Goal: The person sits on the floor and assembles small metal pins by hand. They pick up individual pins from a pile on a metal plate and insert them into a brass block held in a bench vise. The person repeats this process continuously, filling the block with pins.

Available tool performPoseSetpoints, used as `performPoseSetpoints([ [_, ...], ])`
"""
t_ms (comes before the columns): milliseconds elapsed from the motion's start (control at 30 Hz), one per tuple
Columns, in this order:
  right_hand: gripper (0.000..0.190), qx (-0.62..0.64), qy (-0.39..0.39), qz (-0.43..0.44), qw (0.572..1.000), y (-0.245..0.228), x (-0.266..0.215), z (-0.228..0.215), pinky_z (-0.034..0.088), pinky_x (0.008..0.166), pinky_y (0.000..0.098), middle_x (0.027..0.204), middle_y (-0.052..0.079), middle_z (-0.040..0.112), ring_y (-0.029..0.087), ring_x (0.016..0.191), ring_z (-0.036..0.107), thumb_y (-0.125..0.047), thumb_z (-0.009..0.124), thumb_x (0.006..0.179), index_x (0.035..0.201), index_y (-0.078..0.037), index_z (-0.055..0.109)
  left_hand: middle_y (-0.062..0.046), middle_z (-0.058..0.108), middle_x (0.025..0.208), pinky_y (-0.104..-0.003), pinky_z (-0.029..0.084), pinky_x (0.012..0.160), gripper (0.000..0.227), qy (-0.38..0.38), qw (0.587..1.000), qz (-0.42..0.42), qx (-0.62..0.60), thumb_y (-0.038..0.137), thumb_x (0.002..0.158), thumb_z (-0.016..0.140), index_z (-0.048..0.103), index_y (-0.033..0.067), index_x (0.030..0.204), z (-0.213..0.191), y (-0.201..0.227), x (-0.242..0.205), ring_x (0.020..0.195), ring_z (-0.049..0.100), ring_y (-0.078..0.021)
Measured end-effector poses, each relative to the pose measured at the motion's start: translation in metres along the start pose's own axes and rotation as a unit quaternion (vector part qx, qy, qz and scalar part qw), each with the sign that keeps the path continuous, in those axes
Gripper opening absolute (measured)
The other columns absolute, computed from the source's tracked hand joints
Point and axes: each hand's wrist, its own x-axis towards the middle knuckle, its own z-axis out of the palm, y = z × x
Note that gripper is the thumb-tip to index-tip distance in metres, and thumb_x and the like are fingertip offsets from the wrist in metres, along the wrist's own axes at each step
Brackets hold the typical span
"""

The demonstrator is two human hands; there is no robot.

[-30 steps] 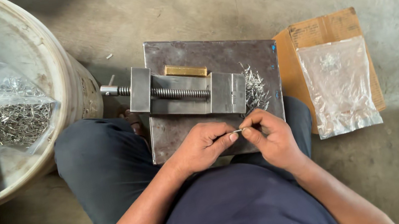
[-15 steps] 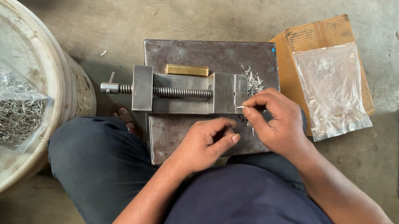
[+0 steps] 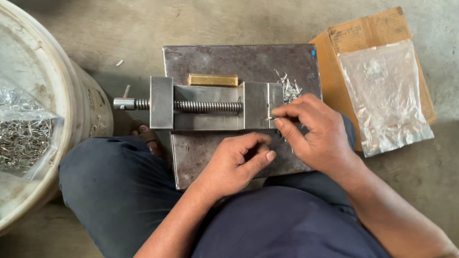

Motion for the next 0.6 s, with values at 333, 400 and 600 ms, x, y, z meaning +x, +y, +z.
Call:
performPoseSetpoints([
  [333, 0.014, 0.046, -0.049, 0.101, 0.993, 0.058, -0.049, -0.014, 0.05, 0.064, 0.0297, 0.093, 0.008, 0.069, 0.017, 0.074, 0.064, -0.008, 0.073, 0.094, 0.108, -0.004, 0.074, 0.001, 0.064, 0.081, -0.025, 0.051, 0.068, 0.024, 0.003, 0.999, 0.031, 0.021, 0.017, 0.099, 0.07, 0.067, -0.0011, 0.115, 0.003, -0.012, 0.001, 0.073, 0.056, -0.0055],
  [400, 0.017, 0.016, -0.089, 0.149, 0.985, 0.061, -0.06, -0.013, 0.047, 0.059, 0.0318, 0.084, 0.009, 0.067, 0.018, 0.062, 0.06, -0.011, 0.075, 0.09, 0.105, -0.004, 0.076, 0.001, 0.064, 0.082, -0.024, 0.05, 0.069, 0.024, 0.005, 1.0, 0.026, 0.01, 0.016, 0.099, 0.07, 0.067, -0.0016, 0.115, 0.005, -0.01, 0.001, 0.075, 0.055, -0.0053],
  [600, 0.014, -0.012, -0.066, 0.098, 0.993, 0.061, -0.064, -0.008, 0.049, 0.06, 0.0324, 0.082, 0.007, 0.066, 0.019, 0.064, 0.064, -0.014, 0.075, 0.092, 0.103, -0.006, 0.076, 0.0, 0.063, 0.08, -0.024, 0.049, 0.066, 0.024, 0.011, 1.0, 0.002, 0.018, 0.017, 0.099, 0.07, 0.068, -0.0019, 0.114, 0.008, -0.008, 0.002, 0.072, 0.054, -0.0056],
])
